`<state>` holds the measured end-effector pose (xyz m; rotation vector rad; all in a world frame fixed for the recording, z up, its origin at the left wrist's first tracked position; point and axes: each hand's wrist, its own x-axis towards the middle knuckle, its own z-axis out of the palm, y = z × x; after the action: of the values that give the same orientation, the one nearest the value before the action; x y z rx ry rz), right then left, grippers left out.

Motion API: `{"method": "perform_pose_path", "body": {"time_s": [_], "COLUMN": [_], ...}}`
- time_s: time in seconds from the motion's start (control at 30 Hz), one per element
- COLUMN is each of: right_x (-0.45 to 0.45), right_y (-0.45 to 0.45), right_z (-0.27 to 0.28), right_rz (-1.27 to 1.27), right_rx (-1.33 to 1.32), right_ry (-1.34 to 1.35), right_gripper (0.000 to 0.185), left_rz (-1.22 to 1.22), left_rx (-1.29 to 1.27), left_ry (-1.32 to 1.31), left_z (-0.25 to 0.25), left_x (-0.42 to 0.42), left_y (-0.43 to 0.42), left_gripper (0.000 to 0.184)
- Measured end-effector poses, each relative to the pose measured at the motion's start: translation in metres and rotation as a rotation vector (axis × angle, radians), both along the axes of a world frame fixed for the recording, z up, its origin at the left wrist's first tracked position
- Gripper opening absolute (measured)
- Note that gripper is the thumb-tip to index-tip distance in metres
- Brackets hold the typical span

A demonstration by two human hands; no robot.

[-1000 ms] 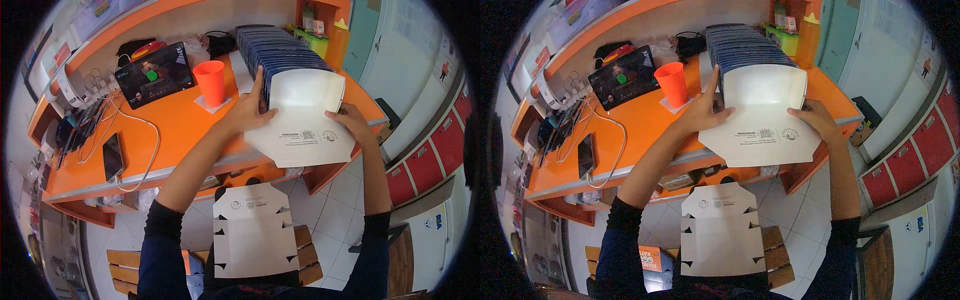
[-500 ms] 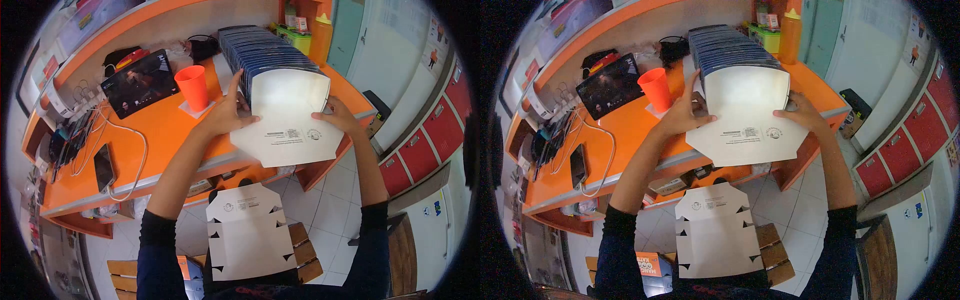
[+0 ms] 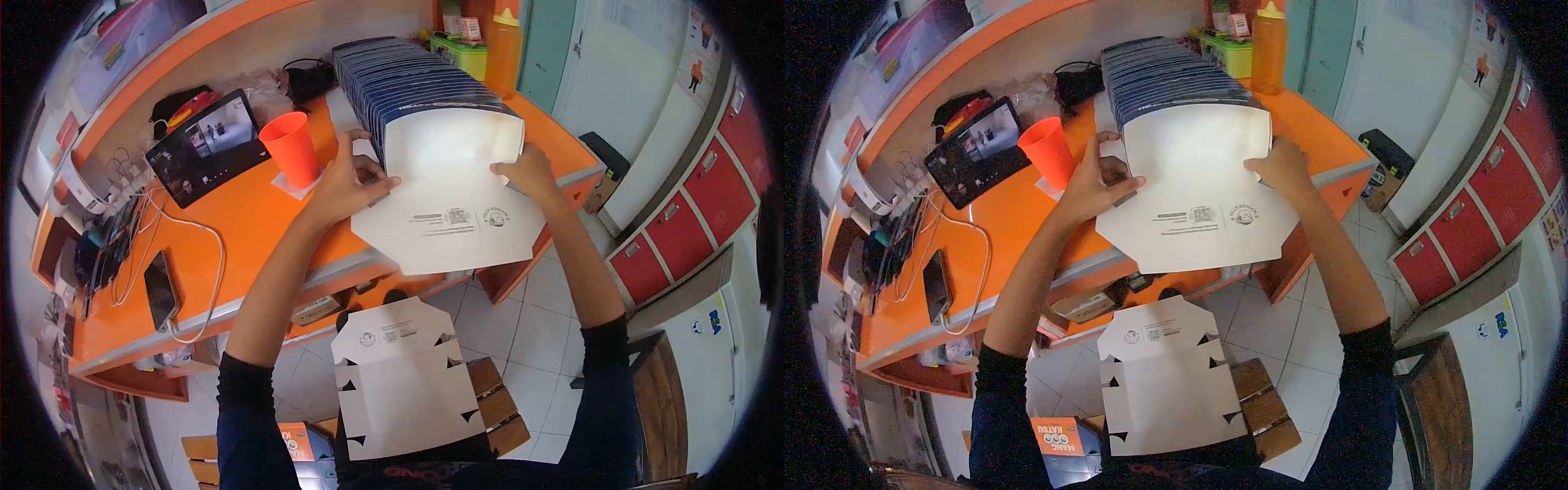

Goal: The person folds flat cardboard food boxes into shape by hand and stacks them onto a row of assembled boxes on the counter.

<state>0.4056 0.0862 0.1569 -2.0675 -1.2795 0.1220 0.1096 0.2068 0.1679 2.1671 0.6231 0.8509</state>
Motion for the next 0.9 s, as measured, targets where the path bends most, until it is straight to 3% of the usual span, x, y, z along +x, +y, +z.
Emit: {"method": "perform_pose_path", "body": {"time_s": [0.03, 0.13, 0.33, 0.53, 0.9], "right_x": [0.002, -0.005, -0.002, 0.007, 0.003], "right_y": [0.001, -0.015, -0.016, -0.023, -0.028], "right_z": [-0.003, -0.009, -0.004, 0.01, 0.018], "right_rz": [-0.054, 0.094, 0.197, 0.36, 0.423], "right_rx": [0.011, 0.289, 0.152, 0.014, -0.025], "right_ry": [0.041, 0.552, 0.445, 0.47, 0.57], "right_gripper": [0.045, 0.04, 0.042, 0.054, 0.055], "left_rz": [-0.004, -0.016, -0.028, -0.018, -0.085], "left_rx": [0.002, -0.09, -0.091, 0.041, -0.114], "left_ry": [0.006, -0.003, -0.05, -0.039, -0.143], "left_z": [0.001, 0.001, -0.001, -0.002, 0.001], "left_x": [0.0, -0.002, -0.004, -0.004, -0.003], "left_y": [0.001, 0.002, 0.01, 0.009, 0.002], "left_gripper": [0.079, 0.077, 0.062, 0.033, 0.02]}}
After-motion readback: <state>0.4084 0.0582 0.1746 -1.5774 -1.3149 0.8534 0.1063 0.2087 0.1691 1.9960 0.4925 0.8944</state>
